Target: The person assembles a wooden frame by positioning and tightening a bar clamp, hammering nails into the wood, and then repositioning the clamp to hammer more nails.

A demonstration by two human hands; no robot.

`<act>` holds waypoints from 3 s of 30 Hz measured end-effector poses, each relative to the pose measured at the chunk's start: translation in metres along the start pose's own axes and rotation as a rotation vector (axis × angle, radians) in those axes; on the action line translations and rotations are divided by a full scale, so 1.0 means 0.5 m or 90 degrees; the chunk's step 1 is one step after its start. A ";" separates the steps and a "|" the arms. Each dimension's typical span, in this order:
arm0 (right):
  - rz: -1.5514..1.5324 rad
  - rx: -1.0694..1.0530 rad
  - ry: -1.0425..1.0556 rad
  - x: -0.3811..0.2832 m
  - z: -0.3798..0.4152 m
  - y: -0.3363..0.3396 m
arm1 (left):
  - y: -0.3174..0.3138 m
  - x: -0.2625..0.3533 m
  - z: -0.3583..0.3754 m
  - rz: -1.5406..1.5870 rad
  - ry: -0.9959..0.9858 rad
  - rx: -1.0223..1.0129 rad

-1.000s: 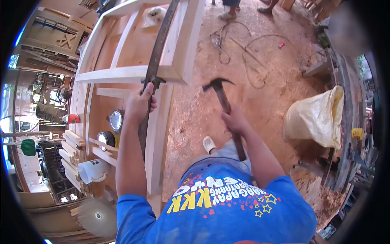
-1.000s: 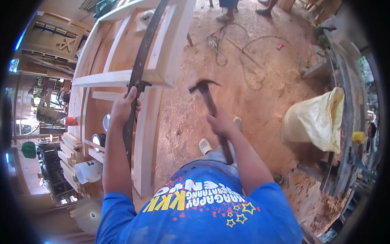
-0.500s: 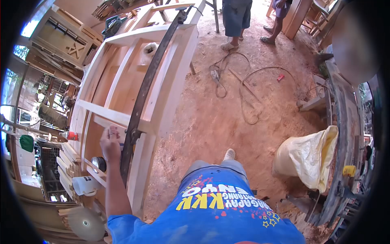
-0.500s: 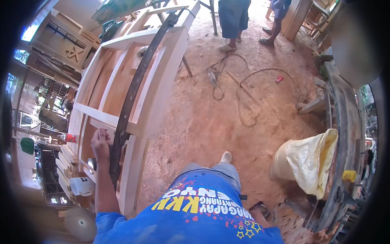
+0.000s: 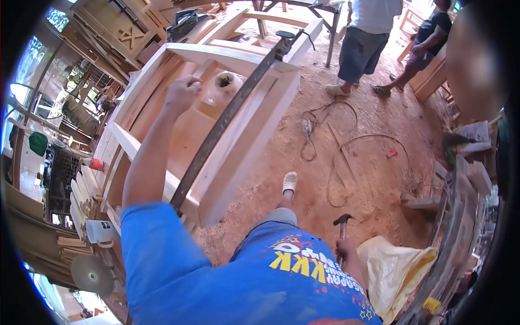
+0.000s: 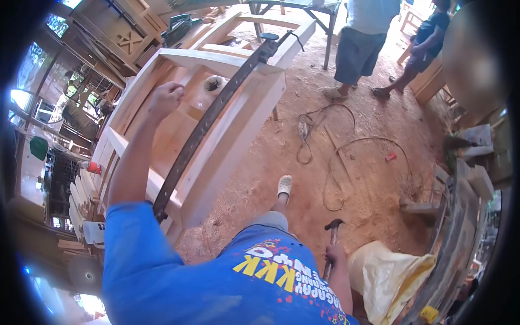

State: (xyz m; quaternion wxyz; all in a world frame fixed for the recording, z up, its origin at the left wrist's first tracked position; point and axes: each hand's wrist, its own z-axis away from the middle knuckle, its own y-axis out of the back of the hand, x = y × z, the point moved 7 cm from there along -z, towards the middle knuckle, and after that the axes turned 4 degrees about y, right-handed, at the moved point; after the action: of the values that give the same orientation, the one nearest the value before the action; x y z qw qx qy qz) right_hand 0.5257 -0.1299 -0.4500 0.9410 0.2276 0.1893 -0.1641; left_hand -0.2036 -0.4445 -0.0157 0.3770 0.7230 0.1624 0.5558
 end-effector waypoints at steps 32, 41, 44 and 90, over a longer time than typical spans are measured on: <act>0.308 0.034 0.027 -0.574 -0.333 0.178 | -0.212 -0.129 -0.313 -0.097 0.111 -0.089; 0.117 0.047 0.120 -0.720 -0.211 0.109 | -0.166 0.241 -0.267 0.238 -0.054 -0.144; 0.107 0.040 0.126 -0.642 -0.180 0.088 | -0.281 0.350 -0.214 0.259 -0.100 -0.314; -0.579 -0.159 0.325 -0.839 0.194 -0.121 | -0.590 0.518 -0.135 -0.502 -0.469 -0.583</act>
State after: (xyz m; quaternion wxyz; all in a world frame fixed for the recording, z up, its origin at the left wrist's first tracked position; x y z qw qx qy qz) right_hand 0.1624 -0.1351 -0.2112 0.7187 0.0417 0.5096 -0.4712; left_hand -0.1263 -0.0551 -0.0464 0.8470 0.5198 0.0239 0.1091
